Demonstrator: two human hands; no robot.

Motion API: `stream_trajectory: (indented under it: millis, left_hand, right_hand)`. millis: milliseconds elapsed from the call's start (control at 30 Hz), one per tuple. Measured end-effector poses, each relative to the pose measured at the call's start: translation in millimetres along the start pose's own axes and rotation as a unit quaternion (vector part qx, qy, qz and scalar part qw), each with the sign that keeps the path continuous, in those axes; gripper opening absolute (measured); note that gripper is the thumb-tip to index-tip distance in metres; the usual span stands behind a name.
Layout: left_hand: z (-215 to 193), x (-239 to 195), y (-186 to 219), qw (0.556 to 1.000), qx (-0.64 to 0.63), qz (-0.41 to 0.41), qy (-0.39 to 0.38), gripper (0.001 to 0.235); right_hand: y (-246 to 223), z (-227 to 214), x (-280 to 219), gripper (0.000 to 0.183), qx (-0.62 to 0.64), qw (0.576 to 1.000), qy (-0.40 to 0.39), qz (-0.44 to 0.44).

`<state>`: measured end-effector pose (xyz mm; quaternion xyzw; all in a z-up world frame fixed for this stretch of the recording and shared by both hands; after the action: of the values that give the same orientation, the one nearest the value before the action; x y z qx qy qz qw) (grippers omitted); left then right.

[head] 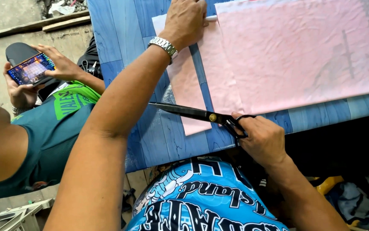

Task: Cut pink fabric into long strips using large scissors on a work table

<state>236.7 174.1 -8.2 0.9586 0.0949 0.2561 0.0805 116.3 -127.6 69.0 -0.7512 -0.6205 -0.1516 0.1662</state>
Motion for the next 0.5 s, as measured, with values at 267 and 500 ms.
stream_trajectory:
  millis: [267,500]
  left_hand:
    - [-38.3,4.2,-15.7,0.996,-0.089,-0.003,0.014,0.011]
    - [-48.7,-22.3,-61.9,0.998,-0.050,0.004,-0.044,0.004]
  right_hand:
    - [9.3,4.8,5.0,0.012,0.080,0.996,0.025,0.023]
    - [-30.4,-3.5,28.5,0.006,0.150,0.985,0.088,0.019]
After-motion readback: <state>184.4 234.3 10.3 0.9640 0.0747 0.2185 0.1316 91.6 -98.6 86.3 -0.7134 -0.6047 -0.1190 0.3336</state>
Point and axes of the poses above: each hand's wrist, its own x-axis towards the middle knuckle, its own z-axis out of the palm, y = z × x, the point moved 9 cm from there along x, towards the middle knuckle, and after that the axes turned 3 degrees about -z, right-handed, at the moved point
